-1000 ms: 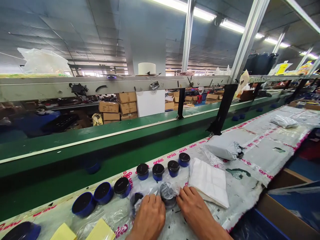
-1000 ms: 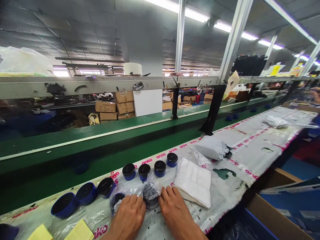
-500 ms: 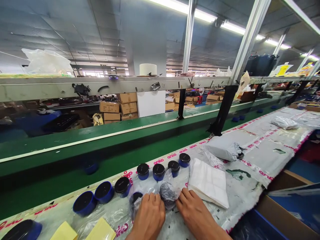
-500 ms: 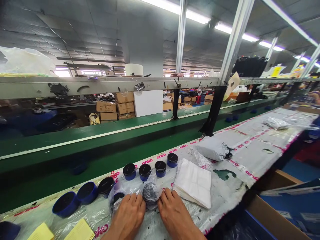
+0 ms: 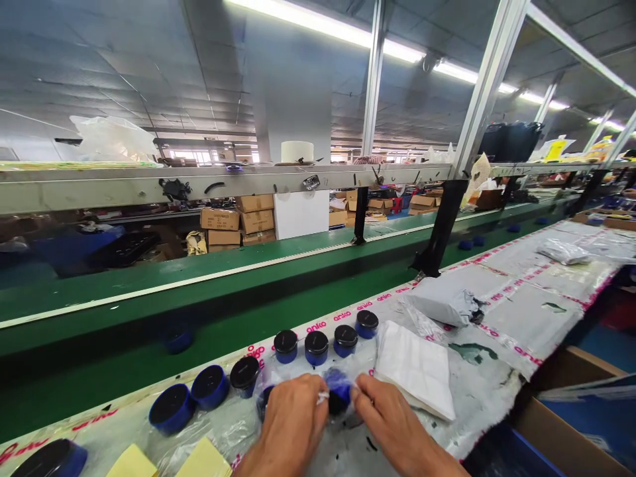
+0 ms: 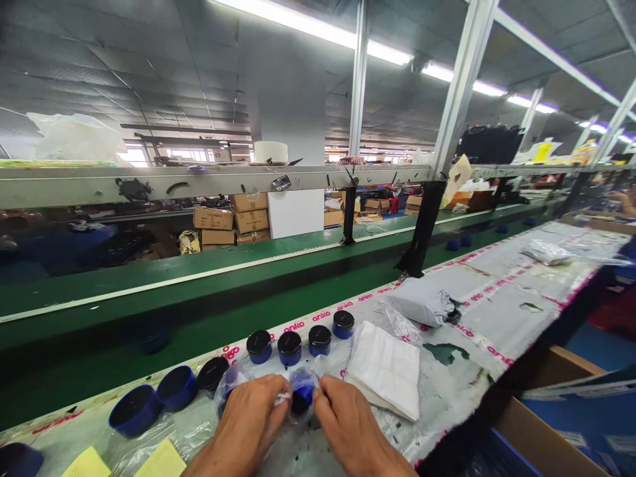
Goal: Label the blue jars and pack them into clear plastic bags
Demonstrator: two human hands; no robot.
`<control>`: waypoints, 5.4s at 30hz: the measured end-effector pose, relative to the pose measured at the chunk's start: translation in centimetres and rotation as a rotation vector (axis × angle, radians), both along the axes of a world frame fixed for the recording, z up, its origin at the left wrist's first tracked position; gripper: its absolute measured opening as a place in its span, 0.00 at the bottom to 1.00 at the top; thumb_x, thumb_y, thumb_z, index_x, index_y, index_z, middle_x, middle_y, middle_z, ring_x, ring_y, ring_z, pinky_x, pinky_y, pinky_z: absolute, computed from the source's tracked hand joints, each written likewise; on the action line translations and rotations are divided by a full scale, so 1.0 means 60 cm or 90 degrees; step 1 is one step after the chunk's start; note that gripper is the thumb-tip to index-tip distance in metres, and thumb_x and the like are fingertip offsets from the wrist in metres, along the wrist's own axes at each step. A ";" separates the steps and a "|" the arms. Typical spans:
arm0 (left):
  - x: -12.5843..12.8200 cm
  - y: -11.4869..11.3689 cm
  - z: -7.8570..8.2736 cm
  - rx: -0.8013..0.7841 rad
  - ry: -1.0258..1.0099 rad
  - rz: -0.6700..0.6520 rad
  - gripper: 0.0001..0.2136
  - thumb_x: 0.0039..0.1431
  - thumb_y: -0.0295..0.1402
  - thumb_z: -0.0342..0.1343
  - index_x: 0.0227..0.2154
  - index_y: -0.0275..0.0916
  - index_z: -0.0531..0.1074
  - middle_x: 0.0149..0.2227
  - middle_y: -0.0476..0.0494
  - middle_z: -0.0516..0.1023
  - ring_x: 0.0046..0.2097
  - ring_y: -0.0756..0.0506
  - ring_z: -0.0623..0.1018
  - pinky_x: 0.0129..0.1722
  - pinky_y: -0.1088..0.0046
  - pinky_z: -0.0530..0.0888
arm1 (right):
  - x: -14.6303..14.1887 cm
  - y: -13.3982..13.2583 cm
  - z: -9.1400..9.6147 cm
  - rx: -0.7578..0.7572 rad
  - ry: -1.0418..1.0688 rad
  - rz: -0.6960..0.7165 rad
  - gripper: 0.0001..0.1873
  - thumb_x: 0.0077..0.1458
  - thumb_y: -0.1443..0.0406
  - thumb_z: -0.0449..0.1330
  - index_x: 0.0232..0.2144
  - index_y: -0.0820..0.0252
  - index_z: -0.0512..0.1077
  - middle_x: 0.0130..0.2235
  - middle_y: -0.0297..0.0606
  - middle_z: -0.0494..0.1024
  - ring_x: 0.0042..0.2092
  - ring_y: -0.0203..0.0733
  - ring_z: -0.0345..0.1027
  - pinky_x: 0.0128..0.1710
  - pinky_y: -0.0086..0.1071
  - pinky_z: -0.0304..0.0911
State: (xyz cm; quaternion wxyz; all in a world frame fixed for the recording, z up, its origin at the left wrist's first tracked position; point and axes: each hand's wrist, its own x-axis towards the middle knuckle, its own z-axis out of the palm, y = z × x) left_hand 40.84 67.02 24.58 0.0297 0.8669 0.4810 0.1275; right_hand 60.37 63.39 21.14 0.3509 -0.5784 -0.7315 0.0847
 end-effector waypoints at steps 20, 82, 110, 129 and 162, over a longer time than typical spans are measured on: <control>-0.014 0.012 0.045 -0.151 -0.223 0.121 0.12 0.59 0.29 0.50 0.25 0.40 0.77 0.23 0.48 0.76 0.27 0.46 0.74 0.29 0.72 0.55 | -0.046 0.001 -0.005 0.194 -0.132 0.010 0.13 0.49 0.71 0.69 0.36 0.54 0.72 0.38 0.36 0.78 0.37 0.48 0.71 0.38 0.39 0.64; -0.120 -0.009 0.069 -0.205 -0.907 0.210 0.19 0.42 0.44 0.72 0.33 0.37 0.79 0.29 0.45 0.80 0.30 0.46 0.75 0.30 0.75 0.71 | -0.152 0.027 0.112 -0.455 0.649 0.275 0.26 0.48 0.43 0.68 0.28 0.63 0.75 0.23 0.31 0.69 0.24 0.31 0.59 0.24 0.25 0.52; -0.134 -0.029 0.084 -0.318 -0.656 0.154 0.18 0.49 0.47 0.64 0.19 0.38 0.69 0.21 0.50 0.69 0.25 0.49 0.65 0.27 0.75 0.57 | -0.162 0.048 0.092 -0.392 0.788 0.228 0.25 0.43 0.47 0.72 0.28 0.58 0.68 0.23 0.30 0.71 0.24 0.33 0.61 0.23 0.26 0.58; 0.206 0.261 0.134 0.104 0.117 -0.050 0.11 0.67 0.38 0.57 0.42 0.35 0.75 0.43 0.44 0.79 0.43 0.45 0.80 0.46 0.60 0.78 | 0.165 0.253 0.100 -0.005 0.281 -0.163 0.08 0.56 0.65 0.57 0.32 0.60 0.75 0.27 0.35 0.77 0.27 0.41 0.72 0.28 0.33 0.66; 0.209 0.297 0.049 0.078 0.297 -0.329 0.09 0.67 0.36 0.57 0.33 0.35 0.75 0.35 0.47 0.79 0.37 0.47 0.79 0.40 0.65 0.78 | 0.212 0.184 0.031 -0.051 -0.219 -0.024 0.14 0.53 0.75 0.55 0.32 0.54 0.76 0.38 0.33 0.79 0.43 0.41 0.71 0.43 0.31 0.59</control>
